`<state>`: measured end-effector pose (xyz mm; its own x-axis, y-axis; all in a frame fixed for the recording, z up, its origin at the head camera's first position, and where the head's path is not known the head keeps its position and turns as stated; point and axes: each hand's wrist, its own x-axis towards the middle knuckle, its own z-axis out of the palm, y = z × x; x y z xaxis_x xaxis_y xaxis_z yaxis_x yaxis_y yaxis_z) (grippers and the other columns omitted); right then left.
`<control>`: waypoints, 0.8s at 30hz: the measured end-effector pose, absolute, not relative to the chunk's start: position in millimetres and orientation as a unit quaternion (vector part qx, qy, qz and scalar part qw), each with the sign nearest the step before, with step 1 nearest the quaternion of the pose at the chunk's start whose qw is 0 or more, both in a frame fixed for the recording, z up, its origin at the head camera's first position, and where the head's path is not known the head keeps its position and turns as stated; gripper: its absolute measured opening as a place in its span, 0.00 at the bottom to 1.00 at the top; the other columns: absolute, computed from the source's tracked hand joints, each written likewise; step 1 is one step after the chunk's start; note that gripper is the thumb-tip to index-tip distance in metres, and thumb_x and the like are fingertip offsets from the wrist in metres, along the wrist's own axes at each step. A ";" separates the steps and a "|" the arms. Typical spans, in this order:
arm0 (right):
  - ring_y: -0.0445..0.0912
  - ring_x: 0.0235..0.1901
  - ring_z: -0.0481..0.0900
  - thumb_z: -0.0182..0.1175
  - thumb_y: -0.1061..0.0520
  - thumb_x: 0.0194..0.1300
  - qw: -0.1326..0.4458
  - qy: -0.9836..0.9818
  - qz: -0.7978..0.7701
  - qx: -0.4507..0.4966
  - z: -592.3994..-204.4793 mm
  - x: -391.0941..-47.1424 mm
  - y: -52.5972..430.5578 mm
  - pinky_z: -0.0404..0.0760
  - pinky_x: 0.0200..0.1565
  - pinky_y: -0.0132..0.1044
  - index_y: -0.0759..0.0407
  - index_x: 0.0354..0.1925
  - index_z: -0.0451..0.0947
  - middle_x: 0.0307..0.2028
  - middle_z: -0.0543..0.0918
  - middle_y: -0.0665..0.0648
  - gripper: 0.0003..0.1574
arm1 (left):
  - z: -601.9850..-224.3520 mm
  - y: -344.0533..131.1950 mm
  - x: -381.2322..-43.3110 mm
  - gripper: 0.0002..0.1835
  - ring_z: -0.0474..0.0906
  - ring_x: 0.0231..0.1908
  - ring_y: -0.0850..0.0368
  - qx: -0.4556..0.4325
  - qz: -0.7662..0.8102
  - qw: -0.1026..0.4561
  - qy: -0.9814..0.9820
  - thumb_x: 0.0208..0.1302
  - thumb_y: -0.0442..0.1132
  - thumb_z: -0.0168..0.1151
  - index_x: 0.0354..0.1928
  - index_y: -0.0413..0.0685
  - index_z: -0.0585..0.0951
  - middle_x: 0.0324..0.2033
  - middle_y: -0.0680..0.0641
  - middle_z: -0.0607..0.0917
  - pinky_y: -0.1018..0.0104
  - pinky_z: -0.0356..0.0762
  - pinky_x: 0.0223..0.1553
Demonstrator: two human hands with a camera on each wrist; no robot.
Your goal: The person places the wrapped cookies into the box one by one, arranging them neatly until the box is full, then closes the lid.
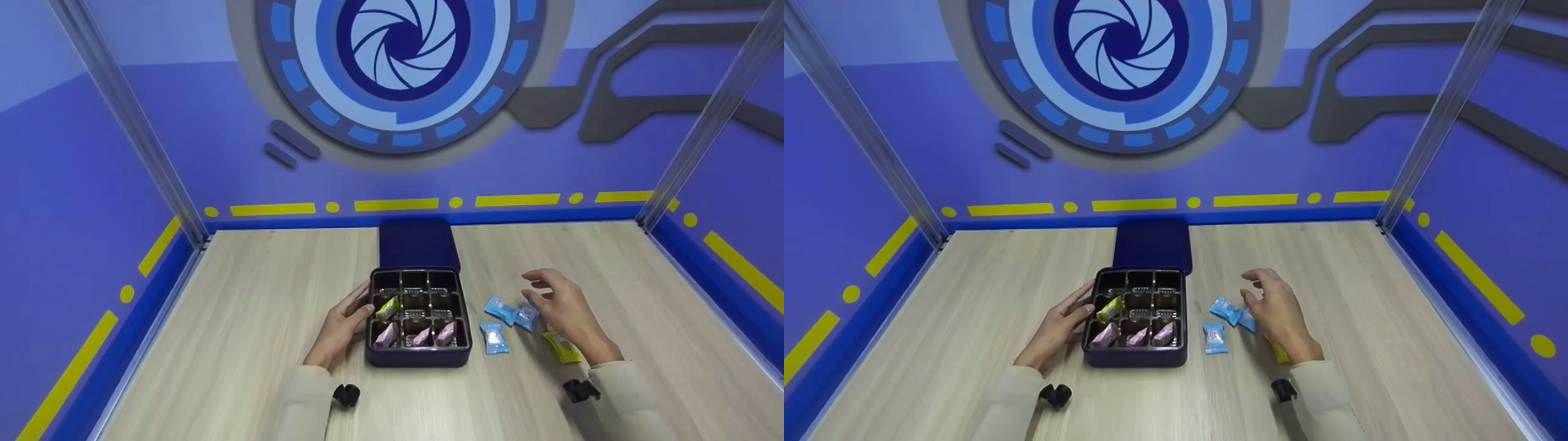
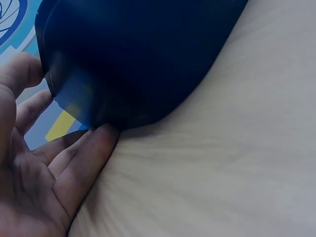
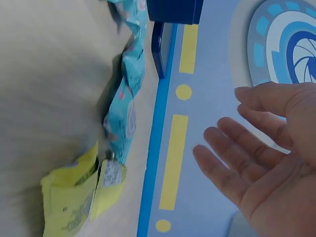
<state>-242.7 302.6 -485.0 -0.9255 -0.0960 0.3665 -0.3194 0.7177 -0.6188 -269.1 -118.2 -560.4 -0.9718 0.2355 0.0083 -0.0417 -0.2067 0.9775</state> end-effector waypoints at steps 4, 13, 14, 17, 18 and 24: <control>0.66 0.56 0.82 0.67 0.68 0.71 0.145 -0.923 0.342 0.099 -484.9 -241.2 308.3 0.82 0.56 0.63 0.70 0.60 0.79 0.57 0.82 0.71 0.21 | -560.7 -117.8 -270.2 0.34 0.84 0.59 0.45 0.081 0.775 0.086 0.621 0.78 0.34 0.62 0.82 0.51 0.66 0.75 0.34 0.70 0.52 0.85 0.55; 0.69 0.58 0.79 0.67 0.67 0.71 0.116 -0.938 0.317 0.073 -487.3 -240.9 317.5 0.80 0.57 0.66 0.72 0.62 0.77 0.60 0.79 0.74 0.24 | -563.6 -118.1 -267.5 0.33 0.85 0.57 0.46 0.073 0.772 0.085 0.626 0.78 0.36 0.63 0.81 0.53 0.67 0.76 0.38 0.69 0.53 0.86 0.54; 0.70 0.58 0.79 0.67 0.66 0.71 0.114 -0.940 0.313 0.072 -487.9 -241.0 318.1 0.80 0.57 0.65 0.72 0.62 0.77 0.60 0.79 0.74 0.24 | -564.1 -118.6 -267.2 0.33 0.85 0.57 0.46 0.074 0.772 0.085 0.625 0.79 0.36 0.63 0.82 0.53 0.67 0.77 0.37 0.69 0.53 0.86 0.54; 0.70 0.58 0.79 0.68 0.66 0.71 0.106 -0.946 0.300 0.064 -490.3 -241.5 320.3 0.81 0.56 0.65 0.74 0.62 0.77 0.59 0.79 0.75 0.25 | -564.1 -119.3 -266.8 0.33 0.84 0.59 0.45 0.077 0.773 0.084 0.624 0.79 0.37 0.63 0.82 0.53 0.67 0.77 0.37 0.67 0.52 0.85 0.55; 0.71 0.57 0.79 0.68 0.66 0.71 0.102 -0.948 0.296 0.062 -491.1 -241.6 320.9 0.81 0.56 0.65 0.74 0.62 0.77 0.59 0.79 0.75 0.25 | -563.8 -119.6 -266.7 0.33 0.83 0.59 0.44 0.080 0.772 0.084 0.625 0.79 0.38 0.63 0.82 0.52 0.66 0.77 0.36 0.67 0.52 0.85 0.55; 0.72 0.57 0.79 0.68 0.64 0.72 0.074 -0.957 0.275 0.046 -495.9 -240.1 323.7 0.81 0.54 0.66 0.76 0.62 0.76 0.58 0.79 0.76 0.25 | -561.8 -119.0 -267.5 0.33 0.83 0.60 0.42 0.087 0.773 0.084 0.622 0.79 0.37 0.63 0.82 0.51 0.66 0.77 0.34 0.67 0.52 0.85 0.56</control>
<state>-240.1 323.7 -495.9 -0.9848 -0.0477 0.1671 -0.1292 0.8440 -0.5206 -267.5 -119.0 -561.8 -0.9708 0.2379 0.0301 -0.0215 -0.2112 0.9772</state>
